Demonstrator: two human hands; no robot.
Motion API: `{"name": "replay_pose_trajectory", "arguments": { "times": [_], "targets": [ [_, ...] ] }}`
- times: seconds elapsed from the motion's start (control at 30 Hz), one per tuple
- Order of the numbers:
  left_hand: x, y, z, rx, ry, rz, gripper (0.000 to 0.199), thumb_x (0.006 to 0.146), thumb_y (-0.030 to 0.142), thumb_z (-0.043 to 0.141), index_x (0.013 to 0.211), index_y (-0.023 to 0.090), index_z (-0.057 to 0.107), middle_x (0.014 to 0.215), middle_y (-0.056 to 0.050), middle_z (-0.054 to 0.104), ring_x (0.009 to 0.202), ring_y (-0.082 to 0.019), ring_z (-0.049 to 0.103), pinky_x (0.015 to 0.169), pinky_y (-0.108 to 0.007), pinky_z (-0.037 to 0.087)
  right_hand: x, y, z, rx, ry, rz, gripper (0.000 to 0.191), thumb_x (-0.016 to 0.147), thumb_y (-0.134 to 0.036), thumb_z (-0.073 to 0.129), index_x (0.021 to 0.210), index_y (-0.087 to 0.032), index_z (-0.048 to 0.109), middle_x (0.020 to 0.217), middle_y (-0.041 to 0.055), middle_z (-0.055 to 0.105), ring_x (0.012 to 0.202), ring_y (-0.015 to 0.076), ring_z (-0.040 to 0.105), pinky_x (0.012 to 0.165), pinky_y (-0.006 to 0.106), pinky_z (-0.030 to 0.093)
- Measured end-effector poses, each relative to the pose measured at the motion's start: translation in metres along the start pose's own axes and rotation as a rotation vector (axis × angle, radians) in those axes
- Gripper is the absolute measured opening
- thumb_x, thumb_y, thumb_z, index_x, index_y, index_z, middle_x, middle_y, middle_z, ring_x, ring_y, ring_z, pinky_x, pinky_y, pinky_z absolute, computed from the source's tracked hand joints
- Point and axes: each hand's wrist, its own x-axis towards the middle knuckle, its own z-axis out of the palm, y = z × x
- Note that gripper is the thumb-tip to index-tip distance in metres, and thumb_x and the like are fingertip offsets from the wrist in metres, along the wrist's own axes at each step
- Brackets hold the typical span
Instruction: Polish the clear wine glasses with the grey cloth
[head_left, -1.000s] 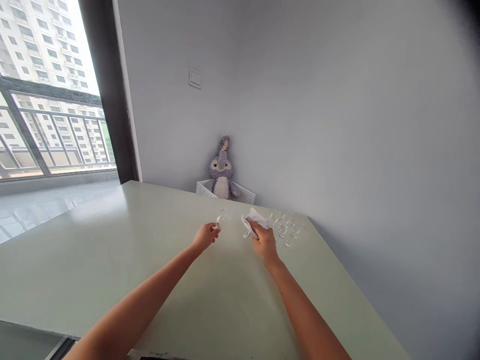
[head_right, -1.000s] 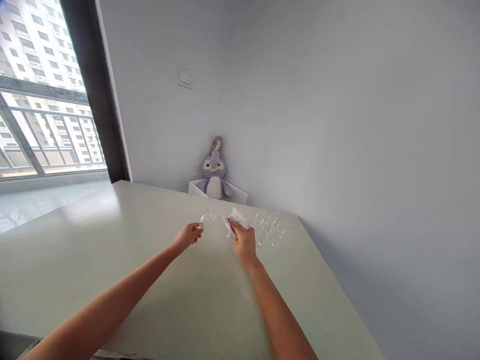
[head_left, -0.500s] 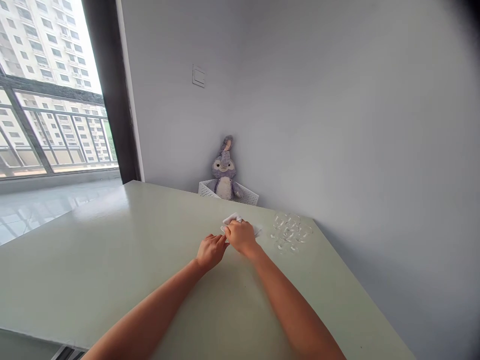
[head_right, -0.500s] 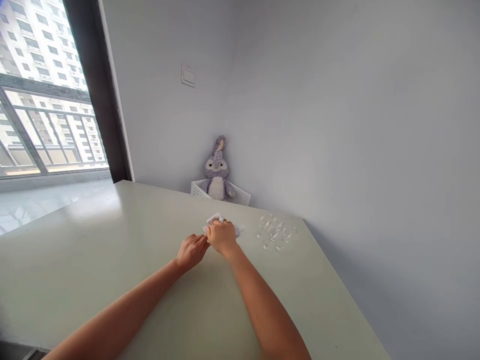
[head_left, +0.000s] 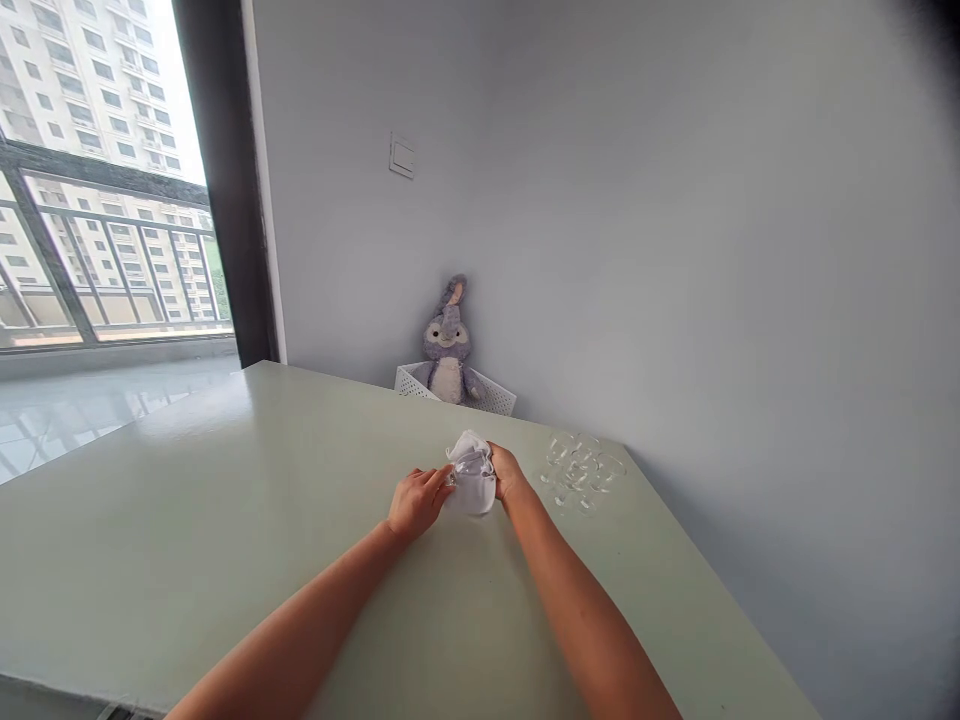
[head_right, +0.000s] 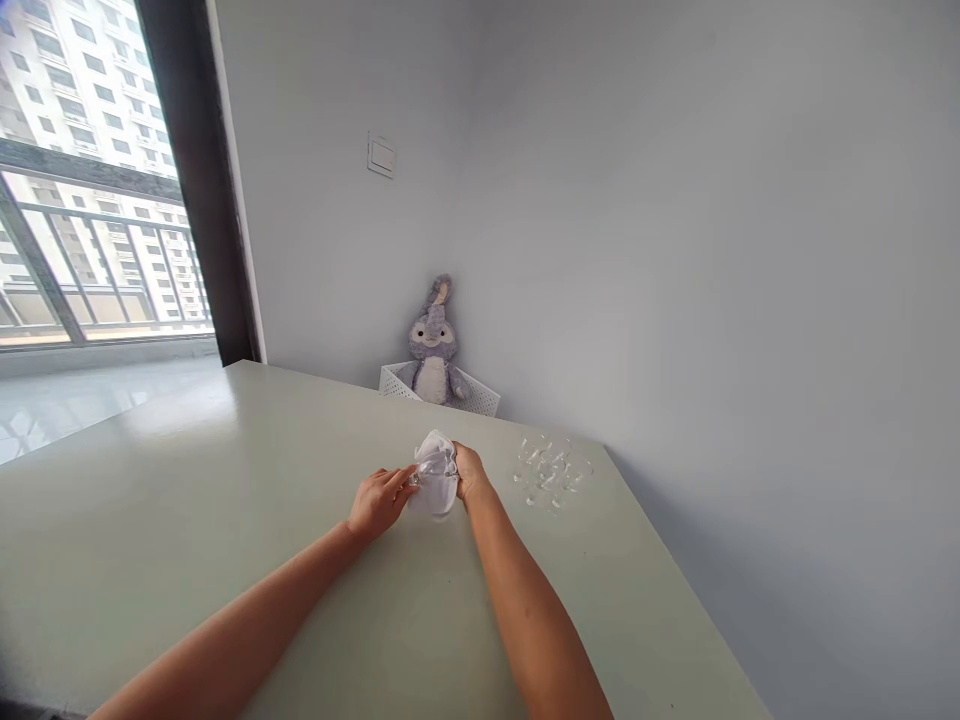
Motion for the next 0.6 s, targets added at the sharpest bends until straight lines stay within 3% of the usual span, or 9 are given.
{"name": "replay_pose_trajectory", "arguments": {
  "times": [0.2,0.37,0.5,0.6],
  "targets": [
    [0.004,0.003,-0.001,-0.007,0.023,-0.218,0.028,0.087,0.030,0.039,0.109,0.020,0.052,0.080,-0.004,0.066,0.069,-0.016,0.056,0.069,-0.028,0.038,-0.015,0.017,0.033,0.349,0.133,-0.050,0.033,0.072,-0.054,0.039,0.064,-0.022,0.045,0.064,0.0029,0.058,0.071,0.0197,0.059,0.058,0.032,0.049],
    [0.001,0.007,0.000,-0.021,0.023,-0.311,0.041,0.077,0.010,0.041,0.116,0.019,0.045,0.090,-0.006,0.064,0.074,-0.018,0.057,0.069,-0.030,0.039,-0.037,0.031,0.065,0.614,0.137,0.005,0.038,0.075,-0.057,0.040,0.079,-0.021,0.052,0.082,0.0037,0.063,0.081,0.0190,0.059,0.066,0.031,0.049],
    [0.000,0.016,0.002,-0.093,0.114,-0.283,0.041,0.077,0.010,0.041,0.118,0.017,0.043,0.098,-0.009,0.059,0.085,-0.020,0.055,0.074,-0.034,0.041,-0.050,0.040,0.077,0.486,0.104,-0.095,0.035,0.073,-0.051,0.052,0.091,-0.021,0.055,0.092,0.0018,0.062,0.090,0.0160,0.056,0.077,0.027,0.045],
    [0.001,0.025,0.003,-0.157,0.190,-0.236,0.040,0.078,0.013,0.042,0.117,0.017,0.044,0.111,-0.011,0.053,0.102,-0.022,0.049,0.085,-0.040,0.040,-0.049,0.043,0.071,0.395,0.043,-0.177,0.031,0.071,-0.044,0.059,0.091,-0.020,0.055,0.087,0.0003,0.063,0.086,0.0144,0.057,0.078,0.025,0.043]
  ]
}}
